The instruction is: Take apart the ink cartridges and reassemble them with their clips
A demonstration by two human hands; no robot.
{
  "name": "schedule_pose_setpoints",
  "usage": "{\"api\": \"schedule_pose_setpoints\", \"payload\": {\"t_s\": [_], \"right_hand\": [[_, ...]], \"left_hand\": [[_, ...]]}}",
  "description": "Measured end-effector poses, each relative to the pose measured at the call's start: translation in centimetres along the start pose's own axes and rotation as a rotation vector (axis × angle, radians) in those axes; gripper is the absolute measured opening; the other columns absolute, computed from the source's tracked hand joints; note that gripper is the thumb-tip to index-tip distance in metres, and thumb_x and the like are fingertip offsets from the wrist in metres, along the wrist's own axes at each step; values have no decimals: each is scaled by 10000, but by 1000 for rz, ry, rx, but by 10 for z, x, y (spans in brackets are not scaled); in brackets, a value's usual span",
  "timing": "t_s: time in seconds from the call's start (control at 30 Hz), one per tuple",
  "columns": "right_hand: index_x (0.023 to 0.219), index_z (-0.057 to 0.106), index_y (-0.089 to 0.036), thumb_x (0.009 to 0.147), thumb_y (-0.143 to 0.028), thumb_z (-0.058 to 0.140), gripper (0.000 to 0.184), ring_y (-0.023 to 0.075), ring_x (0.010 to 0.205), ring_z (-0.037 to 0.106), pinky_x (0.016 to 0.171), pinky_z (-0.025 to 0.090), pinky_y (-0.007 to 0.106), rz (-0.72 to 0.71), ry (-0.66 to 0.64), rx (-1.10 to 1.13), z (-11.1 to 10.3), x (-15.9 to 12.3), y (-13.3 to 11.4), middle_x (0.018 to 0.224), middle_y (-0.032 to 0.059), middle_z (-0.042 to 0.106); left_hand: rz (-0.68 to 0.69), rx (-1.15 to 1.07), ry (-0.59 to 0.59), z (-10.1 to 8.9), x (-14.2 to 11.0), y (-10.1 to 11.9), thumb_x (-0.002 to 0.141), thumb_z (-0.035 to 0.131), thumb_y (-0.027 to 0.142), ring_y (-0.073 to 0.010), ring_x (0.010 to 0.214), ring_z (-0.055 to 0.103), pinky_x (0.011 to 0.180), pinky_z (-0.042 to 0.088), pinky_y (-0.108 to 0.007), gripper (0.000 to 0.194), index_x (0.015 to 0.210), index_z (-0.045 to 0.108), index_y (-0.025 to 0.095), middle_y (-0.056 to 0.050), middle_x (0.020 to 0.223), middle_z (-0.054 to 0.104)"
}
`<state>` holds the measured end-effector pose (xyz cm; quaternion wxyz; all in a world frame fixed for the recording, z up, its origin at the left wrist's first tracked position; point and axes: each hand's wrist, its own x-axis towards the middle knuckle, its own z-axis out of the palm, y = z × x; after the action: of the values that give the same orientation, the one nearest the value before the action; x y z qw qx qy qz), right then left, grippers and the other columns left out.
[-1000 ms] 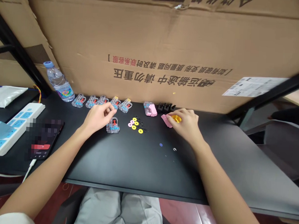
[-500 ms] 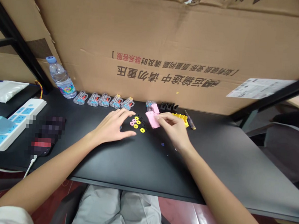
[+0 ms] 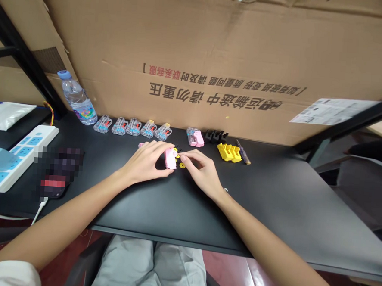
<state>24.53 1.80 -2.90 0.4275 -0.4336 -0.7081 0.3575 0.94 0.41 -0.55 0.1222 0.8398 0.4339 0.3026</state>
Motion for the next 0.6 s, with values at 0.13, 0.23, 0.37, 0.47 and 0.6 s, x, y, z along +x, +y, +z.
{"api": "schedule_pose_setpoints", "payload": {"t_s": [0.13,0.23,0.37,0.47,0.6], "right_hand": [[1287,793,-244,1055,-387,614,326,361,1225,630,1068,513,576,-291,-118,-456,6,1,9,1312,149,736],[1321,775,-243,1075,-329,600,314,378,1315,568,1083,483,599,-369,-228,-633,8,2,10,1411,147,704],[1173,808,-244,1098,-345,600,243,332,1249,613,1053,484,531,-473,-262,-674,1,0,6,1259,111,780],[1096,808,-238,1113,-325,578,247,302,1190,653,1006,496,477,-547,-295,-683,-4,-4,2,1144,92,812],[1128,801,-223,1127,-269,527,277,276,1106,689,992,513,446,-630,-316,-737,-2,-8,1,1096,100,815]], "left_hand": [[-22,83,-16,-6,2,-12,880,807,376,-325,1309,668,1134,439,-455,553,1386,650,217,-113,1439,714],[-27,113,-33,-7,3,-18,879,805,387,-316,1285,678,1139,424,-453,544,1375,662,213,-106,1424,727],[-27,131,-70,-5,2,-17,883,801,406,-310,1277,684,1145,417,-449,539,1371,666,222,-99,1410,736],[-21,129,-66,-4,1,-17,882,807,400,-303,1285,685,1141,419,-441,542,1371,661,218,-94,1408,737],[-11,132,-59,-4,1,-18,881,806,387,-300,1292,686,1137,422,-440,541,1371,654,213,-92,1410,736]]}}
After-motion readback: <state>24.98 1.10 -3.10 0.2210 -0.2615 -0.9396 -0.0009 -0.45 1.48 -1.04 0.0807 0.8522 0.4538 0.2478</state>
